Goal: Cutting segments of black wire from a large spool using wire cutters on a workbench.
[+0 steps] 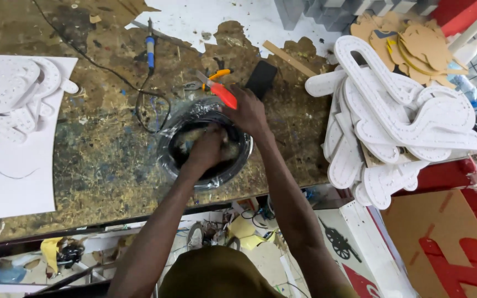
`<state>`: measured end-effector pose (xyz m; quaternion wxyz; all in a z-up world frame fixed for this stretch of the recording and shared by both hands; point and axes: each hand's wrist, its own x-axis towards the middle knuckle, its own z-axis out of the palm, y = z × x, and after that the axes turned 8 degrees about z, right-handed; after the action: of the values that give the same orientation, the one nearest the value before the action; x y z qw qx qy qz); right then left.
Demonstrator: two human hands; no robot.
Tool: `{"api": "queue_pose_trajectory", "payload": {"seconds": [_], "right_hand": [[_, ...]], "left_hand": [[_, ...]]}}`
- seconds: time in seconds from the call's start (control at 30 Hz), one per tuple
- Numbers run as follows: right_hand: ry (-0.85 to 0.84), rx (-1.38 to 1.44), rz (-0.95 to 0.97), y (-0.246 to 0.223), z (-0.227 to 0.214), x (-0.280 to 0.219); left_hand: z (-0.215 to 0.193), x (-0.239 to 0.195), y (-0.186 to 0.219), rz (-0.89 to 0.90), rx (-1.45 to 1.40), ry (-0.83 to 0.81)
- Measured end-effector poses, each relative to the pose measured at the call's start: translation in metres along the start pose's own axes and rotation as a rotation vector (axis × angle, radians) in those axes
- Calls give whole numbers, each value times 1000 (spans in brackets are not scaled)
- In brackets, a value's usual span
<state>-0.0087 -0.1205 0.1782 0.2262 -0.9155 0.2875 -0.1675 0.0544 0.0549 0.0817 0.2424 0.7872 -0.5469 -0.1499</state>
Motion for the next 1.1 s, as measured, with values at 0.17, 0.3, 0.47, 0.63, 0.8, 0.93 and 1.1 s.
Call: {"api": "queue_pose_trajectory", "payload": {"seconds": [0.17, 0.3, 0.47, 0.63, 0.8, 0.93, 1.1], "right_hand": [[99, 388, -1, 3, -50, -64], [4, 791, 12, 39, -50, -122], [-83, 1035, 139, -20, -79, -160], [-142, 1239, 214, -51, -89, -171], [-335, 1244, -61, -50, -94, -180], [-405, 1334, -90, -60, -91, -183], [-232, 1518, 66, -32, -65, -172]], "left_hand": [[-16, 15, 11, 106, 70, -106], [-80, -18, 36, 355, -154, -249], [-61, -11, 15, 250, -414, -470], [-35, 2, -2, 237, -330, -413], [-30, 1, -6, 228, -223, -398], [-36, 3, -5, 184, -186, -404], [-51, -4, 14, 132, -213, -406]]}}
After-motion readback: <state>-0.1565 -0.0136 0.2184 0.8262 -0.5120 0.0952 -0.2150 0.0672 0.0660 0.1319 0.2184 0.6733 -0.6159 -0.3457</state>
